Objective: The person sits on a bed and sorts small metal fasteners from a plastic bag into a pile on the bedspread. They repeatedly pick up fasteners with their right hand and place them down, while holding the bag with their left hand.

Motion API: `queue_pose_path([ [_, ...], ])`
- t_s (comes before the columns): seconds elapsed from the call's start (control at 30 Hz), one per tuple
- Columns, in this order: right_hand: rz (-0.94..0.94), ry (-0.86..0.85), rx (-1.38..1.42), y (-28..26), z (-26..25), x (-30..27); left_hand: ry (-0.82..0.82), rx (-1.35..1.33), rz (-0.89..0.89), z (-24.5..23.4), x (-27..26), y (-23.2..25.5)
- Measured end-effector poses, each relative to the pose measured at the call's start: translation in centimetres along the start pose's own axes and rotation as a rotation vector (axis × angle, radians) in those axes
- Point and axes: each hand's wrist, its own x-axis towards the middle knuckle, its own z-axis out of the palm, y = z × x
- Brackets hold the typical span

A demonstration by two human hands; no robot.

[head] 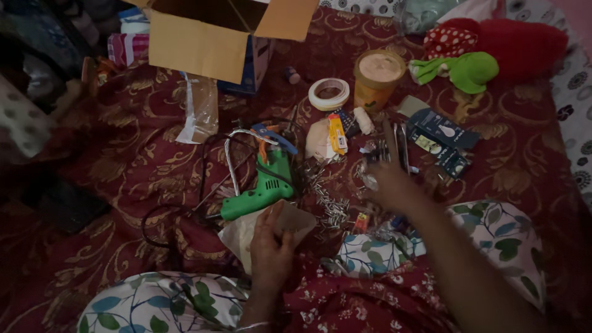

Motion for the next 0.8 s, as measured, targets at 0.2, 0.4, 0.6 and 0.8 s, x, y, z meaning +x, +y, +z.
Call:
queue_pose_path([
  [0.2, -0.167, 0.179, -0.283, 0.2, 7.1, 5.5, -0.060, 0.043, -0.240, -0.1, 0.4, 0.6],
  [0.4, 0.004, 0.063, -0.478, 0.5, 9.0, 7.3, -0.036, 0.071, -0.152, -0.3, 0.1, 0.2],
  [0.6, 0.086, -0.036, -0.609, -1.7, 8.1, 6.1, -0.027, 0.087, -0.064, 0.2, 0.3, -0.3],
  [0.8, 0.115, 0.082, -0.480, -1.5, 6.6, 7.7, -0.156, 0.061, -0.448, -0.2, 0.7, 1.1],
])
